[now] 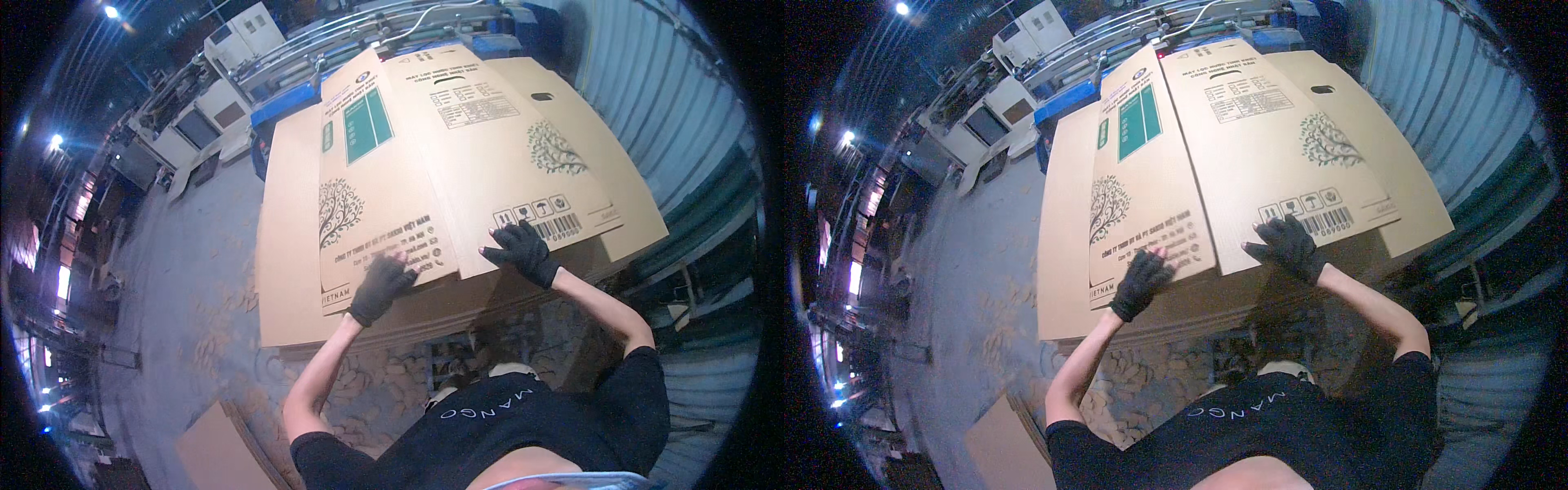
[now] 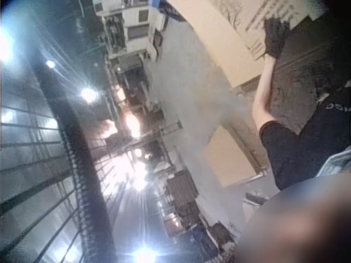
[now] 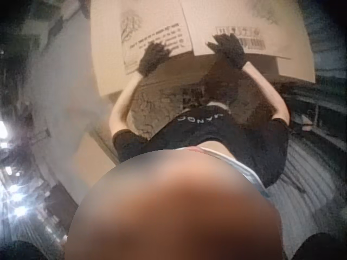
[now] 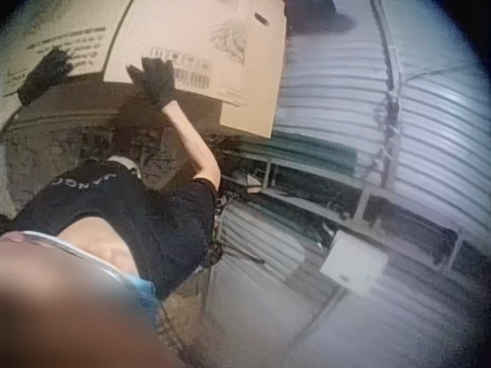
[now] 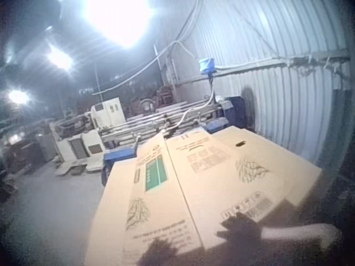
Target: The person repeatedly picks up large flat cardboard sheets from a table, flips them over, and stacks them in a pile. The person wears black gloves and handles the sheets one at a time in a repetitive cycle.
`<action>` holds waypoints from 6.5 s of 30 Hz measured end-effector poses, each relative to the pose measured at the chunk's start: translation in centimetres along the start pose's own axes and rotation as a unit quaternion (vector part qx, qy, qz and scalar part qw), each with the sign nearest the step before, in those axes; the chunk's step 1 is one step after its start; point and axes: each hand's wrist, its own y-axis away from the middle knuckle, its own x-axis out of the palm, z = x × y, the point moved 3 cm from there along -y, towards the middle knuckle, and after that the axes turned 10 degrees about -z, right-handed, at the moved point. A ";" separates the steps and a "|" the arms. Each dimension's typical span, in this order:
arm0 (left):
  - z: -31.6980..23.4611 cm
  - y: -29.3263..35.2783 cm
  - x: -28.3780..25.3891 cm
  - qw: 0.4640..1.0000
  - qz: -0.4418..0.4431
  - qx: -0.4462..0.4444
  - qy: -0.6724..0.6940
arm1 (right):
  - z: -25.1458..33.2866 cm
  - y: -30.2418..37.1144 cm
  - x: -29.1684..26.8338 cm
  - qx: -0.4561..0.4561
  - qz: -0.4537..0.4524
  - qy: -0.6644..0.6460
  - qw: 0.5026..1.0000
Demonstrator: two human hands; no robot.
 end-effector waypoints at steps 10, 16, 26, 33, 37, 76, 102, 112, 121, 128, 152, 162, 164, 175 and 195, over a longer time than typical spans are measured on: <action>3.8 -2.1 2.8 0.998 0.060 0.017 -0.001 | -2.5 -0.6 4.2 -0.027 -0.026 -0.019 0.999; 4.9 -2.9 4.5 0.996 0.088 -0.020 -0.016 | -4.6 -1.6 4.4 -0.015 -0.003 -0.059 0.998; 5.1 -1.9 4.4 0.999 0.039 -0.032 -0.017 | -4.8 -2.6 3.4 -0.035 0.022 -0.043 0.998; 4.6 -4.2 4.7 0.995 0.095 -0.026 -0.023 | -5.5 -1.7 3.6 -0.006 -0.041 -0.027 0.999; 4.8 -4.4 5.1 1.000 0.013 0.007 -0.008 | -5.4 -0.4 5.6 -0.024 0.022 -0.008 0.999; 6.6 -1.1 8.9 0.958 0.011 -0.078 -0.276 | -4.4 1.6 11.3 -0.027 -0.109 0.159 0.981; -14.5 18.2 7.4 0.923 -0.115 -0.366 -0.018 | 5.5 -2.6 15.3 0.111 -0.164 0.212 0.957; -19.9 22.1 4.8 0.929 -0.126 -0.347 -0.028 | 17.3 2.7 13.6 0.339 0.085 0.248 0.903; -26.8 26.3 2.6 0.913 -0.162 -0.368 -0.075 | 38.0 16.3 2.4 0.292 -0.018 0.036 0.955; -41.3 35.7 -1.6 0.907 -0.083 -0.398 -0.113 | 50.1 26.2 -9.1 0.279 0.049 -0.043 0.958; -83.4 52.5 -14.2 0.915 0.037 -0.389 0.099 | 60.4 33.3 -16.8 0.234 0.026 -0.021 0.972; -89.3 73.0 -17.7 0.814 -0.075 -0.422 0.392 | 79.3 29.3 -19.3 0.126 0.071 -0.146 0.979; -90.5 80.5 -18.7 0.759 -0.054 -0.467 0.450 | 89.6 27.3 -21.3 0.045 0.122 -0.171 0.977; -91.7 116.1 -33.1 0.798 -0.162 -0.574 0.090 | 148.7 14.2 -36.6 -0.560 -0.024 -0.275 0.782; -78.9 136.9 -37.2 0.565 0.102 -0.777 0.259 | 167.6 1.2 -23.2 -0.654 0.190 -0.161 0.715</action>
